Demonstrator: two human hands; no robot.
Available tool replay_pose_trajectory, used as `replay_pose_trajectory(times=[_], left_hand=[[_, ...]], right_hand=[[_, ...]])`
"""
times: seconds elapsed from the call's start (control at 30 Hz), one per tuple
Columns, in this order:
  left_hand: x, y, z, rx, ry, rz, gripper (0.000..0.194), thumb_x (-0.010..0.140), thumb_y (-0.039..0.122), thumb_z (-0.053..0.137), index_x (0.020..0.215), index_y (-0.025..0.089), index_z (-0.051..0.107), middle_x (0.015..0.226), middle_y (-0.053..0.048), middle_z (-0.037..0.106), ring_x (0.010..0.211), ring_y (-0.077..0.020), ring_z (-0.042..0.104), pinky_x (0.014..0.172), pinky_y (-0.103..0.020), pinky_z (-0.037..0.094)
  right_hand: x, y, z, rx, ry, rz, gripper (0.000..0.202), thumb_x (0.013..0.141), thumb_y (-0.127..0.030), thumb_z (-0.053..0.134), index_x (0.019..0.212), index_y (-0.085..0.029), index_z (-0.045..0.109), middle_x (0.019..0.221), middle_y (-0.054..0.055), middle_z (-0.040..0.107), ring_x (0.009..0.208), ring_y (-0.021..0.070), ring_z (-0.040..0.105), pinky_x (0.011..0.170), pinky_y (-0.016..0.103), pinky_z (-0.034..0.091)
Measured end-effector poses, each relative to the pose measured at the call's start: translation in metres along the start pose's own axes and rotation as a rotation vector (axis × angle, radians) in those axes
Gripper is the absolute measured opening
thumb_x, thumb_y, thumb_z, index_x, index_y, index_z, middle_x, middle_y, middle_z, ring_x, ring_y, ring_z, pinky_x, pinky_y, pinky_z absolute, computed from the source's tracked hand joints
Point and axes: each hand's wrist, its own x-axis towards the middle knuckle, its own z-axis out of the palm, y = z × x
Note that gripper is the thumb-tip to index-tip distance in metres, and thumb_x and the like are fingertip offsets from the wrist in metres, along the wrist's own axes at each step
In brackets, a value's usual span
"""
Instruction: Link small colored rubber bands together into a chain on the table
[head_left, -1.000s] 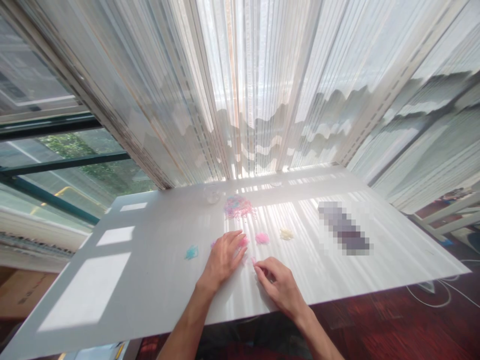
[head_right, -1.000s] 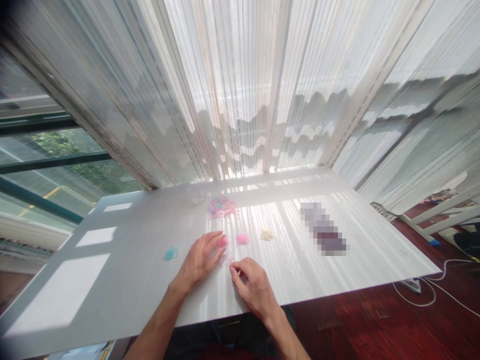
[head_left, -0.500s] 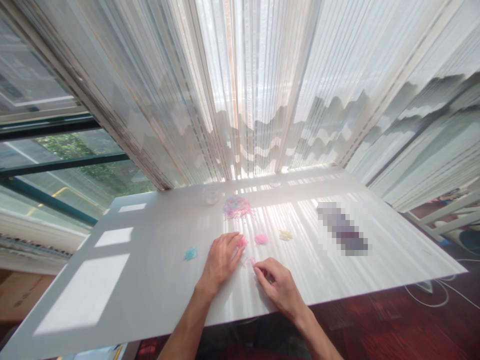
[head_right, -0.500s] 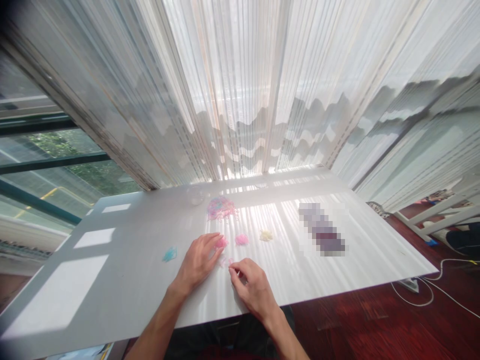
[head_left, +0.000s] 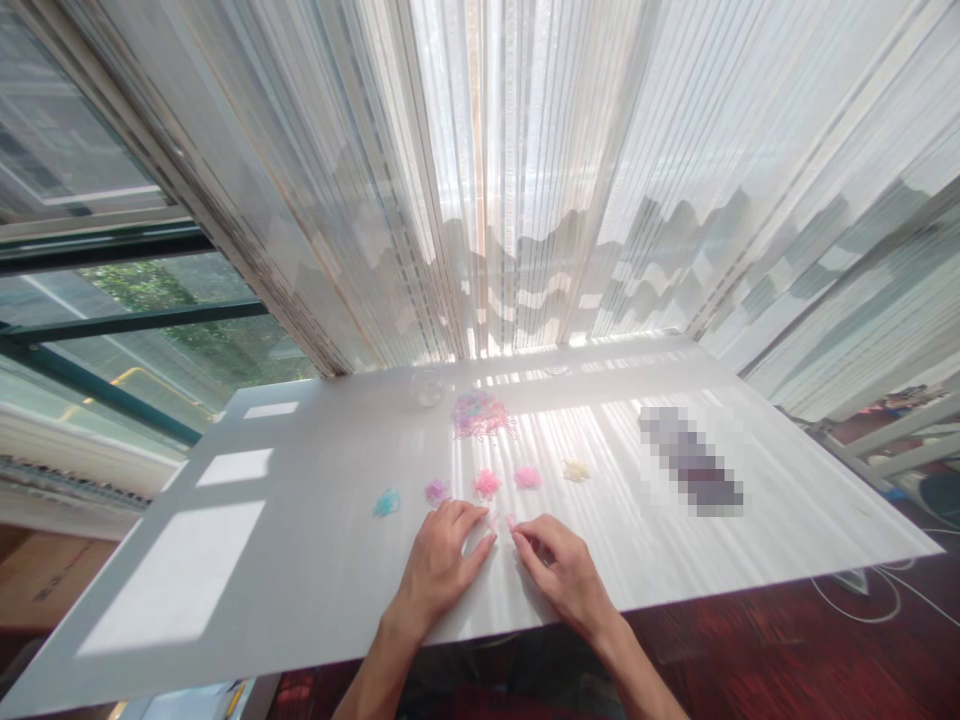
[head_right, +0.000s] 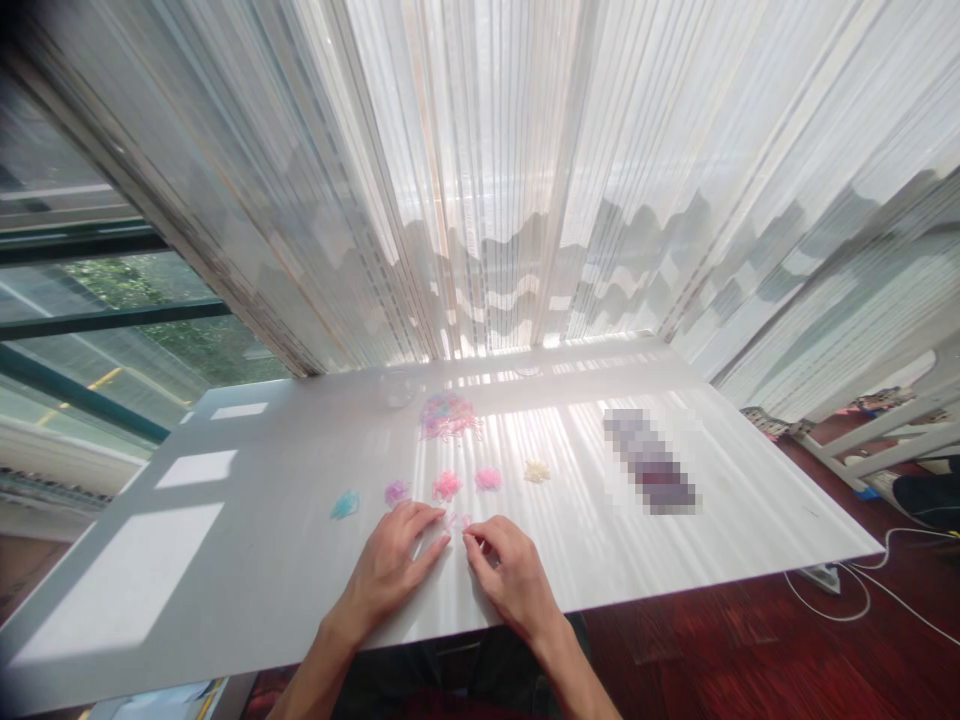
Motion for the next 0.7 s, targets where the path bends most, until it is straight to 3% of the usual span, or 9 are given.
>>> replay_pose_trajectory(times=[0.43, 0.7], left_hand=[[0.003, 0.009, 0.003, -0.156, -0.025, -0.102, 0.015, 0.099, 0.028, 0.059, 0.100, 0.025, 0.073, 0.094, -0.004, 0.073, 0.080, -0.0200, 0.068, 0.079, -0.035, 0.057], [0.000, 0.012, 0.002, -0.334, -0.028, -0.184, 0.020, 0.098, 0.035, 0.059, 0.098, 0.022, 0.075, 0.091, -0.005, 0.077, 0.070, -0.0165, 0.066, 0.068, -0.029, 0.057]], right_hand=[[0.000, 0.001, 0.001, -0.019, 0.003, 0.016, 0.019, 0.101, -0.027, 0.056, 0.091, -0.022, 0.071, 0.078, 0.003, 0.069, 0.066, 0.0170, 0.064, 0.066, 0.028, 0.055], [0.002, 0.001, 0.000, 0.014, -0.005, -0.031, 0.016, 0.100, -0.027, 0.058, 0.106, -0.022, 0.071, 0.085, 0.004, 0.071, 0.068, 0.0167, 0.066, 0.065, 0.027, 0.058]])
